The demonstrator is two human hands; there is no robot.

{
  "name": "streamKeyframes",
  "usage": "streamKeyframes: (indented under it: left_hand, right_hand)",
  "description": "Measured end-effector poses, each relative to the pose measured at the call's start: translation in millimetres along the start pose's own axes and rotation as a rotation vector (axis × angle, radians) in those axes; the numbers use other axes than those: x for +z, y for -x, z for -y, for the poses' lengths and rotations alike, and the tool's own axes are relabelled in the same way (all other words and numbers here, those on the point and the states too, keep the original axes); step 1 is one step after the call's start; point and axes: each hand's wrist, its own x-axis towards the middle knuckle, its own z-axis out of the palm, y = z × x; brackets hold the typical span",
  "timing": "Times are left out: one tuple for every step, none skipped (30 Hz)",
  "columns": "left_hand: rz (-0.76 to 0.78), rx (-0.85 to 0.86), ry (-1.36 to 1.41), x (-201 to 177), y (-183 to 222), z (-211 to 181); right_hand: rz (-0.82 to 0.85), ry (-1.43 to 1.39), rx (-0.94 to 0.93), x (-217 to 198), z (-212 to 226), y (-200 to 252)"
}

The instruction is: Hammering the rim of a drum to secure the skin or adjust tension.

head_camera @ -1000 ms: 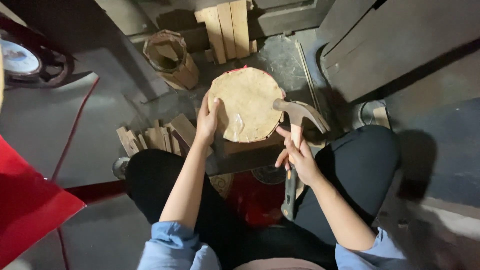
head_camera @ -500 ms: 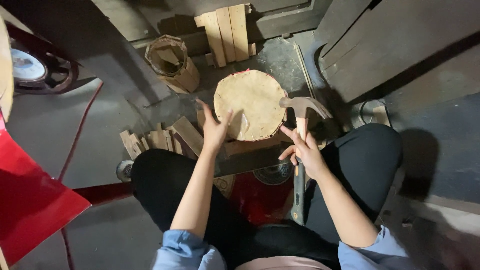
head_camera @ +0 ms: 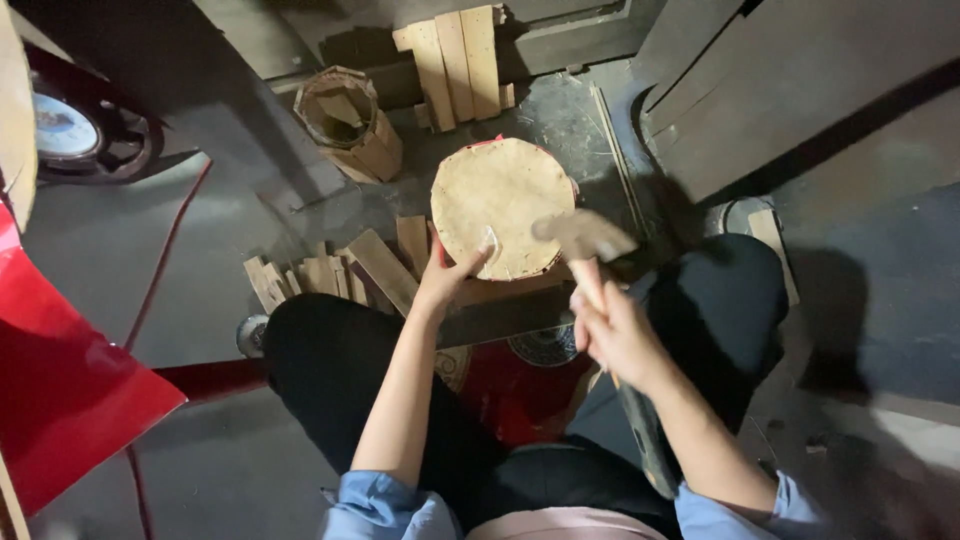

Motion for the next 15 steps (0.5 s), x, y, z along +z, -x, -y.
streamKeyframes:
  left_hand:
    - [0.0, 0.016, 0.033, -1, -1, -2]
    - [0.0, 0.021, 0.031, 0, -2, -3]
    - [0.006, 0.034, 0.077, 0, -3, -2]
    - [0.013, 0.046, 0.124, 0, -3, 0]
    - [0.011, 0.045, 0.123, -1, 2, -5]
    - [0.018, 0.036, 0.122, -1, 6, -10]
    - [0.026, 0.023, 0.123, -1, 13, -12]
    - [0.024, 0.017, 0.123, -2, 13, -10]
    - [0.021, 0.027, 0.083, -2, 11, -8]
    - [0.018, 0.036, 0.043, -3, 9, -7]
    - [0.017, 0.04, 0.044, -2, 6, -4]
    - [0.005, 0.049, 0.049, -1, 4, -2]
    - [-0.006, 0.056, 0.052, 0, 2, 1]
    - [-0.005, 0.058, 0.052, 2, 6, -3]
    - [-0.006, 0.048, 0.051, 2, 10, -7]
  right_hand:
    - [0.027, 0.061, -0.014, 4, -20, -1]
    - [0.024, 0.059, -0.02, 8, -17, 2]
    - [0.039, 0.141, 0.035, 13, -14, 6]
    - [0.053, 0.222, 0.09, 18, -11, 9]
    - [0.055, 0.221, 0.091, 19, -8, 10]
    - [0.039, 0.142, 0.116, 21, -6, 11]
    - [0.024, 0.063, 0.146, 22, -4, 14]
    - [0.026, 0.063, 0.151, 20, 1, 16]
    - [0.061, -0.132, 0.166, 17, 7, 17]
    - [0.095, -0.328, 0.18, 15, 13, 18]
    - [0.096, -0.327, 0.176, 17, 10, 16]
    - [0.057, -0.141, 0.143, 19, 8, 15]
    - [0.018, 0.044, 0.111, 20, 5, 14]
    - [0.016, 0.044, 0.109, 22, -4, 13]
    - [0.016, 0.104, 0.154, 24, -14, 11]
